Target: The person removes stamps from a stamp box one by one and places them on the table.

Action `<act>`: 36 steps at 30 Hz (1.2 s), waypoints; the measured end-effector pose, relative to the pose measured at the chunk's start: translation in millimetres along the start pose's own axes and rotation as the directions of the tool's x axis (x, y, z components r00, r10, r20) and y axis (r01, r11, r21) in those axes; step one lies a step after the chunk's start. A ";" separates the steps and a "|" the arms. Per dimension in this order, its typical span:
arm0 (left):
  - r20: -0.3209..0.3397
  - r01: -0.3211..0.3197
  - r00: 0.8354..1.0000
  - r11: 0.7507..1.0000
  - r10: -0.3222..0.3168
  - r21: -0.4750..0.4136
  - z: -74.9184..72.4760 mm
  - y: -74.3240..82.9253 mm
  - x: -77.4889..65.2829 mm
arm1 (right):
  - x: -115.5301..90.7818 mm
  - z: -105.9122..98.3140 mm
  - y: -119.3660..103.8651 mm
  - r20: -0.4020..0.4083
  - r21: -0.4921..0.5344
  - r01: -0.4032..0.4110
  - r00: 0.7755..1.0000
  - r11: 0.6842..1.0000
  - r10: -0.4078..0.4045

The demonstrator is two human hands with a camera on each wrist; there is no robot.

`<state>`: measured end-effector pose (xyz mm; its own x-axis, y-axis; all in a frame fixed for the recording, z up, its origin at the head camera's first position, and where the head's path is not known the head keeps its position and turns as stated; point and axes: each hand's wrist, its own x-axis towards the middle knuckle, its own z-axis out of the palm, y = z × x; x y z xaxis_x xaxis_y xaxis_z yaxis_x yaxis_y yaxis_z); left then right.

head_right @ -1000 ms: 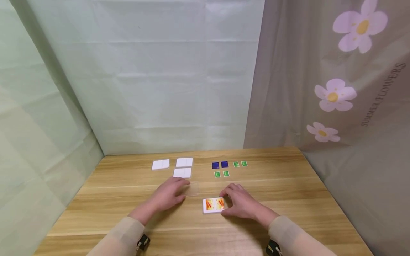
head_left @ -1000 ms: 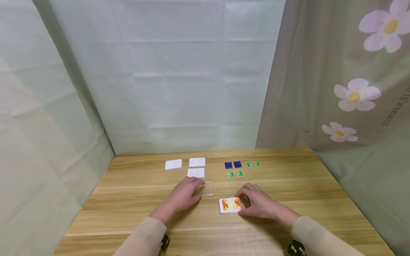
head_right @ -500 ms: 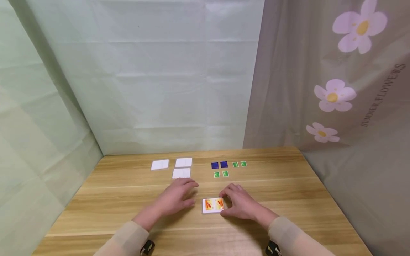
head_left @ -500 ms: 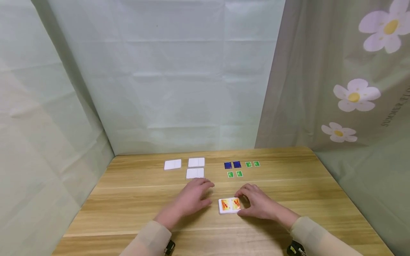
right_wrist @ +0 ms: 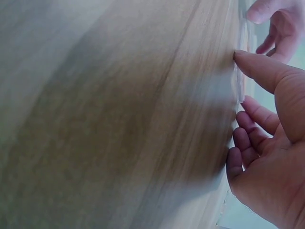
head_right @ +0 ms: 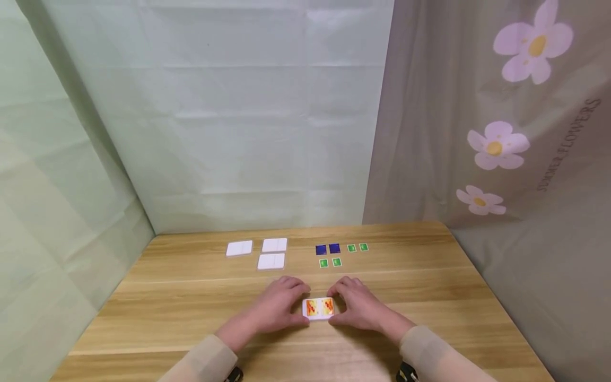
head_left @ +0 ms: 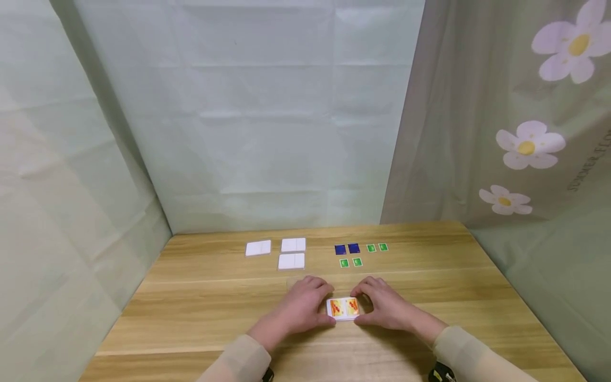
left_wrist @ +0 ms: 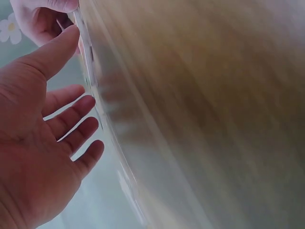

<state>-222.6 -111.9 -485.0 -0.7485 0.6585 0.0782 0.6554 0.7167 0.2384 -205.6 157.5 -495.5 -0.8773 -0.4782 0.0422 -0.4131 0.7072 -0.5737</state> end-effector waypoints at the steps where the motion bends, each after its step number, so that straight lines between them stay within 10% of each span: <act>1: -0.002 -0.007 1.000 1.000 0.007 0.012 1.0 0.4 0.1 | -0.3 0.3 0.2 0.000 -0.001 -0.001 1.000 1.000 0.001; 36: 0.000 0.013 1.000 1.000 -0.013 0.004 4.5 6.7 1.8 | 5.6 -6.3 -0.2 -0.021 0.046 0.027 0.999 0.999 -0.026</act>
<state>-219.1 -104.9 -487.6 -0.7569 0.6492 0.0750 0.6461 0.7261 0.2353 -212.0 158.0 -490.0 -0.8711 -0.4855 0.0743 -0.4250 0.6692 -0.6096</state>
